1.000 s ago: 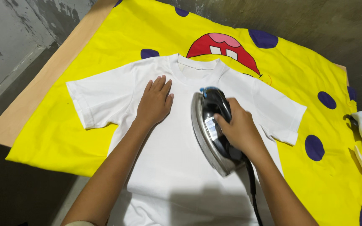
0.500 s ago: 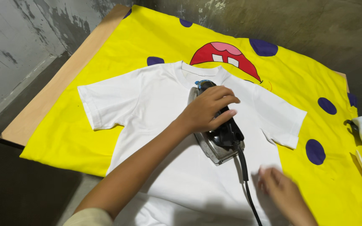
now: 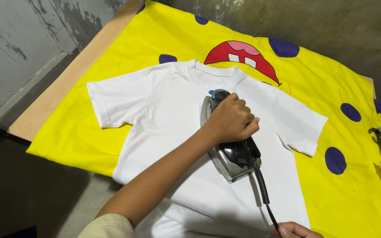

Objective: The person irons a white t-shirt laid flat on a yellow patterned cloth. They use a steam iron to smooth the sleeves, collar, and body of the shirt, adjusting the fabric with their left hand as needed.

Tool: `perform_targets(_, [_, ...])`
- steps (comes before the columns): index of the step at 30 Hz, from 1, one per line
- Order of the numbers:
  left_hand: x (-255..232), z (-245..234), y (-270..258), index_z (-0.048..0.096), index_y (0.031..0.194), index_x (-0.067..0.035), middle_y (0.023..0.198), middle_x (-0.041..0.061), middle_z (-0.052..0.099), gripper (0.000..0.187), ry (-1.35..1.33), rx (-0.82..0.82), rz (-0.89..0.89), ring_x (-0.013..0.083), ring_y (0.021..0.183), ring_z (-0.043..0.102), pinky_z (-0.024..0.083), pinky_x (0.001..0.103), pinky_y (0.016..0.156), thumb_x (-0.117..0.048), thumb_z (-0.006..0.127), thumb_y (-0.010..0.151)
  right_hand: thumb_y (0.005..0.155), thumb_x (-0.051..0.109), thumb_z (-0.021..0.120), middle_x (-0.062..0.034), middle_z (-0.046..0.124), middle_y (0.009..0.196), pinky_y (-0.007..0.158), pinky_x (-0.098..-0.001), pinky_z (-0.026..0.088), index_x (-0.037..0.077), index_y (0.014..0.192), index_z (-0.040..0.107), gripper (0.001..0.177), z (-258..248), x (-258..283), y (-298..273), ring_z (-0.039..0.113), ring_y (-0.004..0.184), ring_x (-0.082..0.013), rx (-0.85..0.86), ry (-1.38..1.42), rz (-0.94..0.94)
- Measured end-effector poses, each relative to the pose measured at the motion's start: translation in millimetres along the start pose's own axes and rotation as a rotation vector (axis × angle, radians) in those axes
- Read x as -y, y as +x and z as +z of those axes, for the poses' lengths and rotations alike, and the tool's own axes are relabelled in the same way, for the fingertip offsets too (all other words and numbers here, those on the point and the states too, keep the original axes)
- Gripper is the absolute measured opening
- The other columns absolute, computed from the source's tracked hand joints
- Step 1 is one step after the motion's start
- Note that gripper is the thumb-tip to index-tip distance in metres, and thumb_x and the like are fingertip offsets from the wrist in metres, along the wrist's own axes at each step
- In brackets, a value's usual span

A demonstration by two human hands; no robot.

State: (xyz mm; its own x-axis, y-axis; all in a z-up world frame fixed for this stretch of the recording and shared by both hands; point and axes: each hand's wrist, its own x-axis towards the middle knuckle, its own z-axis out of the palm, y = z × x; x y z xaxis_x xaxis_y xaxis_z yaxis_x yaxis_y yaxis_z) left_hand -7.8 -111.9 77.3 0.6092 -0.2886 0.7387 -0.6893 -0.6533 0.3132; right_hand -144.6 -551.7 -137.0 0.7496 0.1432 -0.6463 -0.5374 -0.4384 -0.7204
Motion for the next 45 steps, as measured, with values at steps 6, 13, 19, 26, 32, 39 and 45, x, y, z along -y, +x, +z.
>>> perform_targets(6, [22,5,8,0.064,0.053,-0.006,0.054,0.010,0.059,0.037,0.019,-0.006,0.014,0.0271,0.061,0.056,0.043,0.041,0.073,-0.022,0.060,0.086,0.091,0.016,0.075,-0.0122,0.062,0.061,0.048,-0.0290,0.037,-0.005,0.097,0.078,0.022,61,42,-24,0.050,0.048,-0.0146,-0.308,0.081,-0.118])
perform_targets(13, [45,2,18,0.063,0.053,-0.005,0.055,0.013,0.060,0.036,0.057,0.005,-0.017,0.0292,0.063,0.058,0.044,0.042,0.075,-0.022,0.062,0.084,0.094,0.023,0.074,-0.0081,0.065,0.064,0.051,-0.0290,0.040,0.003,0.105,0.080,0.024,70,120,-61,0.051,0.051,-0.0140,-0.182,0.005,0.022])
perform_targets(19, [42,6,14,0.069,0.060,-0.003,0.064,0.013,0.066,0.031,0.097,-0.002,0.015,0.0293,0.069,0.061,0.045,0.044,0.081,-0.022,0.064,0.084,0.086,0.012,0.080,0.0009,0.057,0.065,0.056,-0.0270,0.044,0.000,0.089,0.074,0.014,12,44,-72,0.052,0.059,-0.0079,-0.065,-0.035,-0.177])
perform_targets(26, [30,5,7,0.073,0.067,-0.005,0.066,0.012,0.066,0.029,0.115,0.050,0.013,0.0301,0.069,0.058,0.044,0.044,0.081,-0.020,0.065,0.090,0.083,0.016,0.083,0.0039,0.053,0.064,0.053,-0.0252,0.036,0.002,0.077,0.066,0.023,-30,11,-130,0.045,0.059,-0.0054,-0.378,-0.097,-0.270])
perform_targets(32, [28,4,3,0.072,0.069,-0.005,0.065,0.011,0.064,0.031,0.130,0.053,-0.003,0.0295,0.068,0.054,0.043,0.044,0.079,-0.021,0.064,0.093,0.082,0.026,0.085,-0.0040,0.055,0.063,0.052,-0.0288,0.039,-0.001,0.074,0.070,0.031,-25,-4,-165,0.046,0.056,-0.0120,-0.649,-0.418,-0.030])
perform_targets(39, [28,8,1,0.074,0.071,-0.007,0.065,0.009,0.065,0.031,0.128,0.063,-0.019,0.0275,0.069,0.053,0.043,0.042,0.082,-0.021,0.062,0.095,0.084,0.030,0.081,-0.0084,0.071,0.071,0.054,-0.0341,0.041,0.006,0.098,0.080,0.029,-44,4,-191,0.053,0.058,-0.0164,-0.860,-0.338,-0.074])
perform_targets(45, [29,10,0,0.074,0.071,-0.007,0.066,0.006,0.065,0.031,0.156,0.031,0.019,0.0250,0.069,0.051,0.043,0.041,0.083,-0.022,0.063,0.096,0.079,0.031,0.084,-0.0086,0.074,0.081,0.066,-0.0321,0.055,0.005,0.097,0.080,0.032,-24,-1,-160,0.069,0.068,-0.0155,-0.710,-0.404,-0.062])
